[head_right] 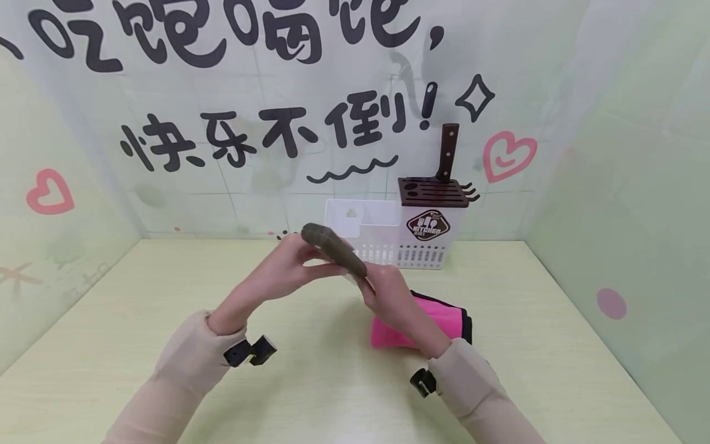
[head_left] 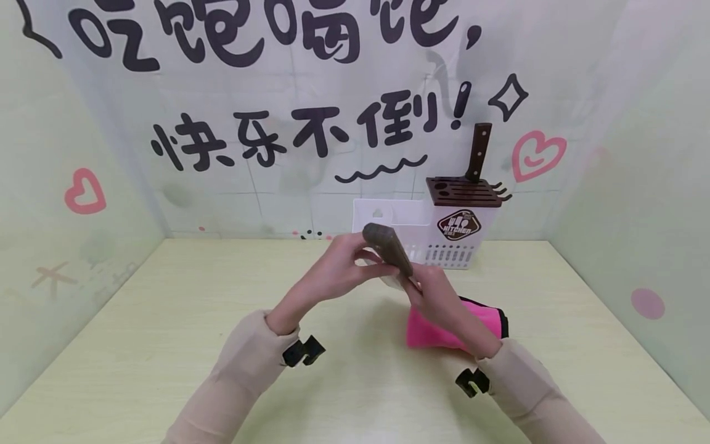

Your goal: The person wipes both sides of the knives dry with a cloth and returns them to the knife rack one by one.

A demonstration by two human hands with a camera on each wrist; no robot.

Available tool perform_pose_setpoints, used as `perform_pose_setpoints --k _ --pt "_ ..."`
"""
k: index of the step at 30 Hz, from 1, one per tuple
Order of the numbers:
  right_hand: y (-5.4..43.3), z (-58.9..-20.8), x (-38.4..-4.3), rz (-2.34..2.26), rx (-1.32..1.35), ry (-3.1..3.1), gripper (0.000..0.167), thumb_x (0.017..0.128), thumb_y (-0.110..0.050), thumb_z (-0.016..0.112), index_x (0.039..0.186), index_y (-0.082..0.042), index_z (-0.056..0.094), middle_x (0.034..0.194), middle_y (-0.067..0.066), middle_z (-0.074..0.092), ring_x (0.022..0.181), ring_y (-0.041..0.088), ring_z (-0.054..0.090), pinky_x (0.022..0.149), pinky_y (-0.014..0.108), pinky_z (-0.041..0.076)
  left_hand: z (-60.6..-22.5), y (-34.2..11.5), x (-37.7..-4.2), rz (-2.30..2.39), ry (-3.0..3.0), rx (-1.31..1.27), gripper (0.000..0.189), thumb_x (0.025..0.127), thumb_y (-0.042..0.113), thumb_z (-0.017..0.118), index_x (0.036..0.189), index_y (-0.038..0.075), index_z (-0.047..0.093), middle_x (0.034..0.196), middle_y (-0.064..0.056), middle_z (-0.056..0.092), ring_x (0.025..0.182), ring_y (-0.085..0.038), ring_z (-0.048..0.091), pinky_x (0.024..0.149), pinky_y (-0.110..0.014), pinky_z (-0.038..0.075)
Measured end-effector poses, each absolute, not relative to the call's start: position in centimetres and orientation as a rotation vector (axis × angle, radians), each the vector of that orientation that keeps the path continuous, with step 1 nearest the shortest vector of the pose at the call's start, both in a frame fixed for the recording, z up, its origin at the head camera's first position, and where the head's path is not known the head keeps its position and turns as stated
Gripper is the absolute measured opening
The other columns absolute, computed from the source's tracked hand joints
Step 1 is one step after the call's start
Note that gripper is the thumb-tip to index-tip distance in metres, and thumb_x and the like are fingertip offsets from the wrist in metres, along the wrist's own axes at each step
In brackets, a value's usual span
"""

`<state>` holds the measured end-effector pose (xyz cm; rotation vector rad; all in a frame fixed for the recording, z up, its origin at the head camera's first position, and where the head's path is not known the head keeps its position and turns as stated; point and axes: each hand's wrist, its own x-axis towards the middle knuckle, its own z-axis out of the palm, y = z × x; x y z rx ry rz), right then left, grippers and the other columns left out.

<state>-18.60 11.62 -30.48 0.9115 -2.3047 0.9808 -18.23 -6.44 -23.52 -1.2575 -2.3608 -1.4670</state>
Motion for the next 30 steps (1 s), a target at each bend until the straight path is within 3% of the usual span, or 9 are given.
perform_pose_setpoints --k 7,14,16,23,30 --pt "11.7 -29.9 -18.6 1.203 0.891 -2.389 0.015 0.081 0.007 0.056 0.094 0.008 0.063 0.067 0.013 0.059 0.057 0.017 0.051 0.048 0.024 0.043 -23.3 -5.4 -18.6 -1.587 -2.332 -1.299 0.03 0.077 -0.006 0.063 0.107 -0.007 0.055 0.101 -0.019 0.061 0.093 -0.024 0.061 0.083 -0.023 0.047" --pt "11.8 -30.0 -19.0 1.309 0.9 -2.407 0.021 0.083 0.007 0.053 0.102 0.007 0.061 0.09 0.021 0.064 0.075 0.023 0.057 0.066 0.032 0.05 -23.2 -4.7 -19.1 -1.488 -2.395 -1.305 0.025 0.079 -0.005 0.061 0.103 -0.007 0.054 0.098 -0.018 0.061 0.091 -0.024 0.061 0.077 -0.023 0.049" --pt "12.0 -30.0 -19.0 1.338 0.907 -2.415 0.019 0.084 0.006 0.053 0.101 0.008 0.061 0.09 0.021 0.064 0.074 0.022 0.056 0.064 0.029 0.049 -23.1 -4.6 -19.3 -1.449 -2.39 -1.328 0.024 0.079 -0.005 0.062 0.102 -0.007 0.054 0.098 -0.018 0.061 0.091 -0.025 0.062 0.076 -0.023 0.049" --pt "12.2 -29.8 -19.2 1.397 0.883 -2.456 0.013 0.085 0.004 0.053 0.094 0.008 0.062 0.067 0.014 0.053 0.06 0.014 0.044 0.052 0.023 0.037 -22.7 -4.3 -20.0 -1.346 -2.393 -1.372 0.025 0.08 -0.002 0.062 0.102 -0.006 0.052 0.098 -0.017 0.061 0.09 -0.024 0.062 0.078 -0.023 0.049" --pt "12.1 -29.6 -19.5 1.372 0.838 -2.447 0.01 0.084 0.0 0.057 0.091 0.006 0.062 0.074 0.011 0.059 0.062 0.014 0.048 0.054 0.024 0.041 -22.1 -4.2 -20.6 -1.385 -2.417 -1.314 0.025 0.08 0.0 0.063 0.101 -0.006 0.053 0.096 -0.016 0.061 0.088 -0.023 0.062 0.081 -0.025 0.048"
